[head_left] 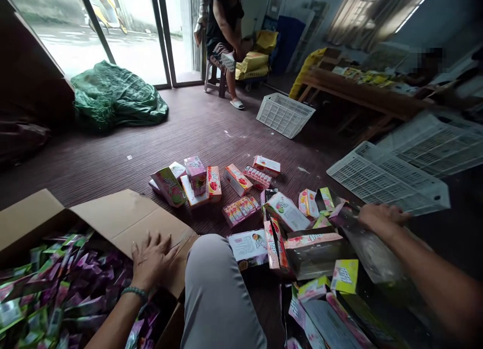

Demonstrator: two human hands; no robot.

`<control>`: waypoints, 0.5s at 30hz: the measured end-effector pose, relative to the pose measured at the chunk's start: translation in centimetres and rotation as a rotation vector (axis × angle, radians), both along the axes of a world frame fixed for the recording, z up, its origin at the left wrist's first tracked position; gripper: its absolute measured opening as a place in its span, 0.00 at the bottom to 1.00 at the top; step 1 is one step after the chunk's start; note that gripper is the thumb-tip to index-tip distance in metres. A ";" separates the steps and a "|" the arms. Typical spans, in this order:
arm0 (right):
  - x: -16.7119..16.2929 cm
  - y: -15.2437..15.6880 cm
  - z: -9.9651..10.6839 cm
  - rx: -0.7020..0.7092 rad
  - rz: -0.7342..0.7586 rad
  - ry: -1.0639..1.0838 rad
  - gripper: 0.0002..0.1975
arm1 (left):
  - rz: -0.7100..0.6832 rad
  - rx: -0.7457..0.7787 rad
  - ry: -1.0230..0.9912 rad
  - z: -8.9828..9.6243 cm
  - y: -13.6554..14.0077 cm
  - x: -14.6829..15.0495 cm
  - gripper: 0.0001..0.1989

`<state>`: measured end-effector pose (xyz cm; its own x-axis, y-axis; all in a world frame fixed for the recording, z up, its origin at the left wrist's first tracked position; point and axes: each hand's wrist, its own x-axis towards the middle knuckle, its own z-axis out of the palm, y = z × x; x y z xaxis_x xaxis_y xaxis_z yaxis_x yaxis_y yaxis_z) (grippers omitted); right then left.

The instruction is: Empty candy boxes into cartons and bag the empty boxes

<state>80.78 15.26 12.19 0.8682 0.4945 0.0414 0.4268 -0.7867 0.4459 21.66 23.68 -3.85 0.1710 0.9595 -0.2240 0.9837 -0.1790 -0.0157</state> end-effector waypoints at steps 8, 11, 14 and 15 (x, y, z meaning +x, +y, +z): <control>-12.4 10.6 -17.4 -0.297 0.880 0.392 0.51 | -0.055 -0.214 0.022 -2.0 0.9 -0.4 0.21; -17.9 15.7 -25.0 -0.427 1.075 0.544 0.61 | -0.031 -0.258 0.032 -2.6 1.1 -0.6 0.22; -20.7 18.8 -30.7 -0.427 1.107 0.668 0.52 | -0.013 -0.279 0.053 -2.5 1.3 -0.2 0.23; -21.1 19.4 -32.1 -0.414 1.097 0.703 0.49 | -0.011 -0.291 0.066 -2.3 1.4 0.0 0.24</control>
